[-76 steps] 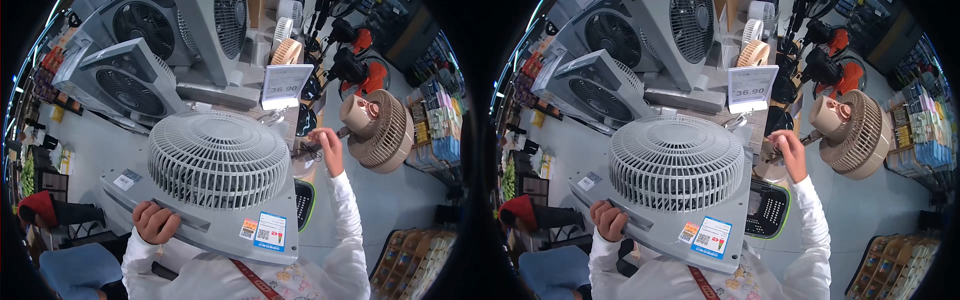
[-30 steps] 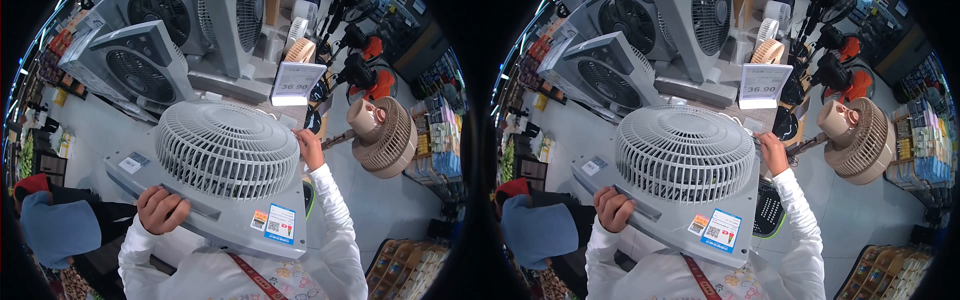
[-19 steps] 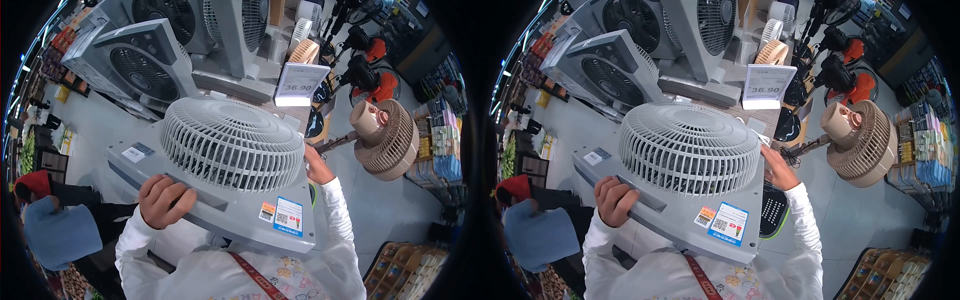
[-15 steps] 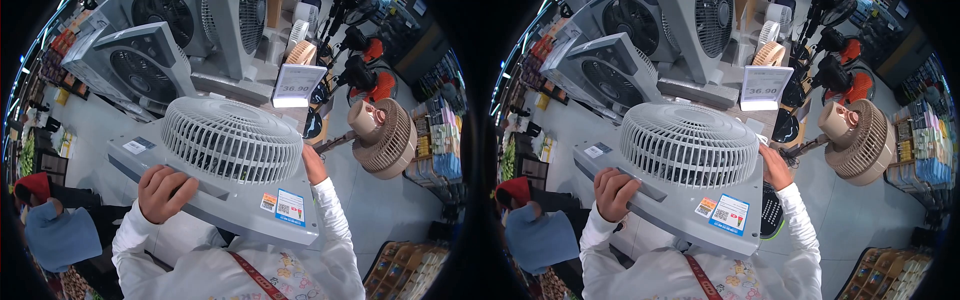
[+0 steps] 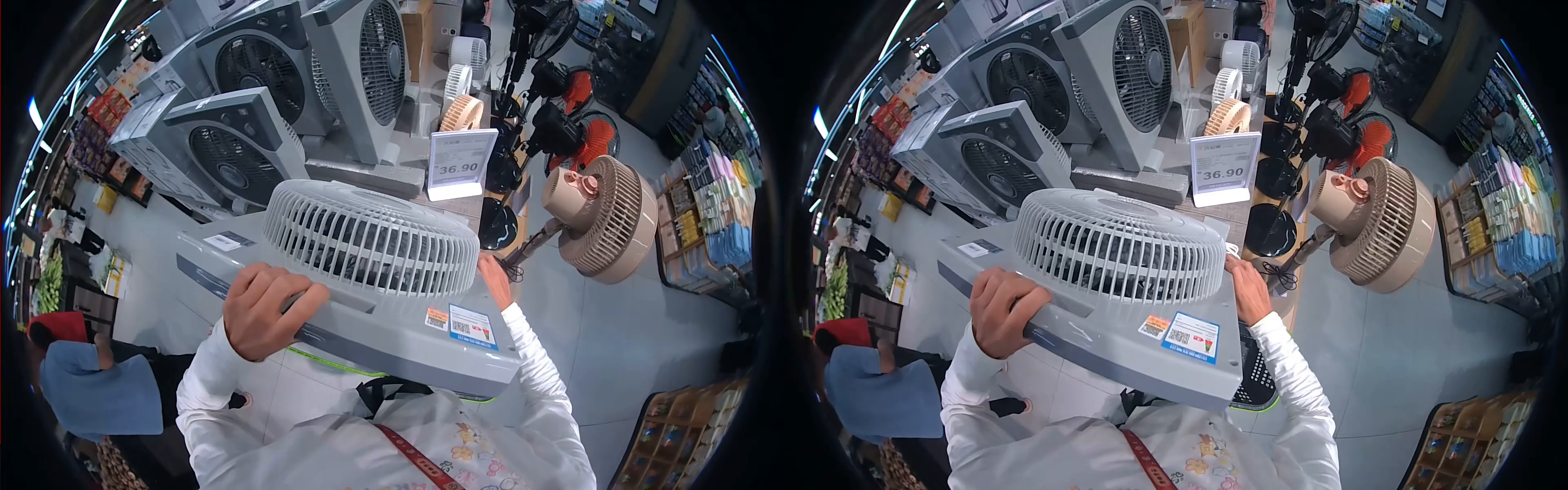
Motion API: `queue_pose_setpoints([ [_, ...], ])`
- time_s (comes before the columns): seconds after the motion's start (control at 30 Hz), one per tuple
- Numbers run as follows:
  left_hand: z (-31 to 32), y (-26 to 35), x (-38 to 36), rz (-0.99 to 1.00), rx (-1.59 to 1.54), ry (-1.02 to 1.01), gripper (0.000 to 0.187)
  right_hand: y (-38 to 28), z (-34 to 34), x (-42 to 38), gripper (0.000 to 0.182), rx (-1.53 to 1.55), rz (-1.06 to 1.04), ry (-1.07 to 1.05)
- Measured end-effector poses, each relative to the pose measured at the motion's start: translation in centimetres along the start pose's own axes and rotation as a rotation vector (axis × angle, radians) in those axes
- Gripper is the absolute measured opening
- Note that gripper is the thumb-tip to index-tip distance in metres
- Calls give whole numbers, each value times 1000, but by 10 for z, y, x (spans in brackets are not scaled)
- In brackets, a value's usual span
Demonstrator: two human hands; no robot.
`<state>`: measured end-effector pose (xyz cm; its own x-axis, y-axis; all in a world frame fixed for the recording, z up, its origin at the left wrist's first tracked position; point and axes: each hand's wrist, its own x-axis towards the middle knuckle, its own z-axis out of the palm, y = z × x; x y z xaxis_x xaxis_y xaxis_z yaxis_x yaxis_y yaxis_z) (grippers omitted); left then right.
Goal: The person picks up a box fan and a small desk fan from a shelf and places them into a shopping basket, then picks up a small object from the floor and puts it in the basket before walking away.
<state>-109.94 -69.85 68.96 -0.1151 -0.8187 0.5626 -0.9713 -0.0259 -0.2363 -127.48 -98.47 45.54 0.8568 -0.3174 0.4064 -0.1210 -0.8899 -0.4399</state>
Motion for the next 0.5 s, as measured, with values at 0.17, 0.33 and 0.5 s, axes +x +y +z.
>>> queue_pose_setpoints([
  [0.17, -44, 39, 6, -30, 74, -40, 22, -31, -36, -31, 38, 77, 38, 5],
  [0.33, -55, 71, 3, -74, 8, -100, 29, -40, -48, -87, 40, 169, 4, -104],
  [0.5, -36, 99, 5, -65, -131, -290, 44, -36, -36, -157, 39, 255, 61, -177],
])
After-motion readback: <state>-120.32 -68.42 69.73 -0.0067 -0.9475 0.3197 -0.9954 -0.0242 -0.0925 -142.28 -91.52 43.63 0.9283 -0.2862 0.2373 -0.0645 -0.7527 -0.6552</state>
